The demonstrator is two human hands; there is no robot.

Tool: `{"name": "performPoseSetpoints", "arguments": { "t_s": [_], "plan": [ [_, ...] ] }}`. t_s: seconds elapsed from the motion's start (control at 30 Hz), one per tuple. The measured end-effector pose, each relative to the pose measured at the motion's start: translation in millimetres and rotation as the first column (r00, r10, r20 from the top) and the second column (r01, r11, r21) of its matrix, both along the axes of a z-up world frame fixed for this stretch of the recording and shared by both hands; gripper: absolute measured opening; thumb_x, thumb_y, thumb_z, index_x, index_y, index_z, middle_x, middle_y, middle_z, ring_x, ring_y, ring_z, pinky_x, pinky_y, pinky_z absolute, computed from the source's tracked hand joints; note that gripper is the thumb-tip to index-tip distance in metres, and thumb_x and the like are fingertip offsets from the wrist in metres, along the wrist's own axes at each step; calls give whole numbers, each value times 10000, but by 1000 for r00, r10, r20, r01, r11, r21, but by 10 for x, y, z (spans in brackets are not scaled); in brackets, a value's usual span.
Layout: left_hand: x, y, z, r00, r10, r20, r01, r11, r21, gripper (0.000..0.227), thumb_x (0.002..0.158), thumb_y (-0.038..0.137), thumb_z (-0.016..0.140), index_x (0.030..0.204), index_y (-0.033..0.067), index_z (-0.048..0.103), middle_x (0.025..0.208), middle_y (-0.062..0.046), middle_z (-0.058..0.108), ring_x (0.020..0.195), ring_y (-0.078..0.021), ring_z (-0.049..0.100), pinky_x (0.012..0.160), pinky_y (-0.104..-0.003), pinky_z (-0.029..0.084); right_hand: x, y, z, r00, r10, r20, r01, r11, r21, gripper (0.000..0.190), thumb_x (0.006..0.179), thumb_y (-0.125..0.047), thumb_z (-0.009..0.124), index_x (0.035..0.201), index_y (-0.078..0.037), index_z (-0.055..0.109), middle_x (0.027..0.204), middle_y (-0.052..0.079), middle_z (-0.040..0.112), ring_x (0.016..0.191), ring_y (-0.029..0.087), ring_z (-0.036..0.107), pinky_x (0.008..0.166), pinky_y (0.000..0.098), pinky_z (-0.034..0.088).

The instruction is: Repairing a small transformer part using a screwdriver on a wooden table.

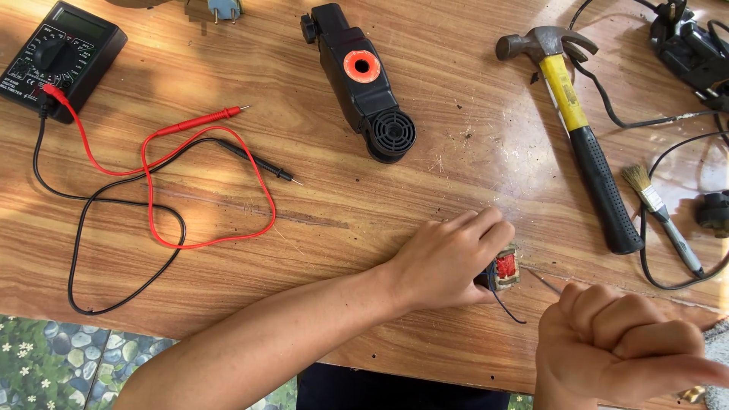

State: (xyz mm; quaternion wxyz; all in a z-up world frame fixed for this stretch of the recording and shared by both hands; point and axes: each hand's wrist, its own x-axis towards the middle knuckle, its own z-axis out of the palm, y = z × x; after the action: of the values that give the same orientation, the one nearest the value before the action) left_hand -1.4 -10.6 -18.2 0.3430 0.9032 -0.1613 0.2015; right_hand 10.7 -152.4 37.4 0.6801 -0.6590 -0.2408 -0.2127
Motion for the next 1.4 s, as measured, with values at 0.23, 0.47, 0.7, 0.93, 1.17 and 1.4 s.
{"name": "performPoseSetpoints", "arguments": {
  "t_s": [0.23, 0.47, 0.7, 0.93, 1.17, 1.4],
  "plan": [
    [11, 8, -1, 999, 9, -45, -11, 999, -50, 746, 568, 371, 1003, 1019, 73, 489, 1018, -84, 556, 894, -263, 661, 490, -427, 573, 313, -373, 133, 997, 74, 37, -53, 912, -406, 298, 1114, -293, 533, 942, -59, 467, 737, 83, 385, 479, 111, 296, 467, 266, 207],
    [12, 8, 29, 997, 30, -68, -35, 997, -67, 712, 563, 345, 971, 1017, 73, 495, 1023, -92, 567, 923, -307, 669, 517, -490, 552, 295, -543, 219, 981, 173, 82, 8, 391, -920, 120, 915, -90, 751, 1025, -136, 741, 915, -42, 702, 575, 108, 484, 632, 245, 433],
    [9, 7, 15, 998, 35, -44, -38, 997, -61, 707, 589, 354, 986, 1005, 70, 489, 989, -85, 564, 850, -282, 682, 461, -455, 547, 301, -498, 192, 936, 330, 122, -7, 363, -932, 161, 926, -30, 702, 1076, -79, 738, 1009, 20, 724, 851, 131, 697, 748, 287, 563],
    [12, 17, 25, 998, 24, -60, -28, 997, -69, 715, 572, 339, 990, 995, 74, 478, 1002, -88, 561, 853, -298, 685, 473, -469, 554, 419, -610, 120, 937, 336, 99, 26, 216, -976, 310, 913, 41, 622, 1125, -167, 711, 1044, -48, 707, 888, 94, 684, 540, 277, 498],
    [8, 15, 33, 997, 26, -72, -31, 997, -77, 684, 566, 294, 949, 998, 78, 465, 1007, -89, 548, 892, -320, 678, 480, -496, 530, 518, -683, -64, 914, 373, 159, 137, 83, -987, 267, 871, -8, 585, 1101, -144, 600, 1055, -33, 646, 734, 168, 620, 381, 323, 410],
    [9, 8, 22, 997, 51, -51, -52, 998, -24, 775, 522, 401, 1006, 999, 85, 484, 1006, -79, 553, 865, -286, 682, 448, -482, 527, 519, -857, -274, 909, 376, 181, 117, 187, -975, 149, 975, -30, 574, 1118, -68, 587, 1051, 9, 666, 797, 166, 650, 410, 332, 383]
  ]
}}
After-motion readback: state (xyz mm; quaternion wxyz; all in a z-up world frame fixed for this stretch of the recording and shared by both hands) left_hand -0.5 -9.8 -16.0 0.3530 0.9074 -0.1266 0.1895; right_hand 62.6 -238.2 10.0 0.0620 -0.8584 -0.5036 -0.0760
